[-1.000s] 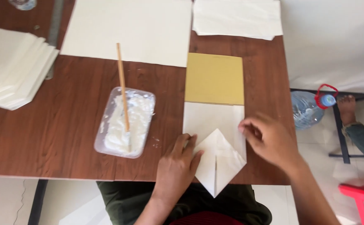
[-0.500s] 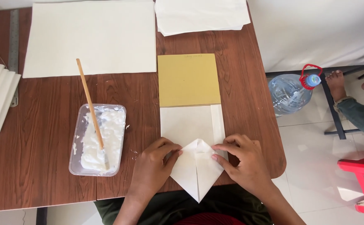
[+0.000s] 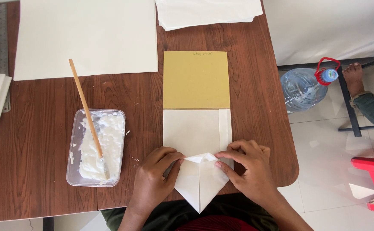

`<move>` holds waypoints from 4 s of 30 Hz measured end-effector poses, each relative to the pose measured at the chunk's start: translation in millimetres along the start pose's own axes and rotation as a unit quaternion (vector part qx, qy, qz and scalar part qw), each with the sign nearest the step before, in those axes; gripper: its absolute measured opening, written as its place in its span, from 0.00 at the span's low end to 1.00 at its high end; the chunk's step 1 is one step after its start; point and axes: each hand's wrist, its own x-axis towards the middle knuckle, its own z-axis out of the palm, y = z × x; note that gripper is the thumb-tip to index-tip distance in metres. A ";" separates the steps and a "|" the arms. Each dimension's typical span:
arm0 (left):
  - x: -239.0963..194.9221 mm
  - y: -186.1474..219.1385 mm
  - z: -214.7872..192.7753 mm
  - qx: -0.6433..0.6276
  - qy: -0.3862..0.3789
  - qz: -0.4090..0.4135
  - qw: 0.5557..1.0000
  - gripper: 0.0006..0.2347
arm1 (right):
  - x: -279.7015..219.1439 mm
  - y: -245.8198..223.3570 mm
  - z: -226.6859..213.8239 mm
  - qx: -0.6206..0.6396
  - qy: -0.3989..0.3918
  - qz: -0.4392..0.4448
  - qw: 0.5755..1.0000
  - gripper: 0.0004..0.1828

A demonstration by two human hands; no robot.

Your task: Assembling a paper bag by folding white paper around a yellow cardboard template and applying glue with a wooden stick.

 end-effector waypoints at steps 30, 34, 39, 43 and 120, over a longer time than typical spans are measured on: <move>-5.1 -1.6 -4.0 0.000 -0.016 0.035 0.999 0.11 | 1.1 -8.5 -5.1 -0.069 0.037 -0.246 0.966 0.08; -4.2 4.7 -9.8 0.025 -0.078 0.059 0.995 0.15 | 1.7 -12.0 -7.9 -0.070 0.056 -0.293 0.952 0.10; -10.4 -2.1 -6.9 0.058 -0.092 0.109 0.988 0.15 | 0.6 -10.1 -7.0 -0.088 0.056 -0.314 0.944 0.13; -25.1 -3.2 -4.4 0.140 -0.090 0.195 0.967 0.16 | -0.2 -11.0 -8.2 -0.084 0.039 -0.338 0.937 0.15; -37.5 -21.8 -13.3 0.256 -0.016 0.264 0.930 0.11 | -52.8 -42.1 3.1 -0.176 0.062 -0.261 0.947 0.25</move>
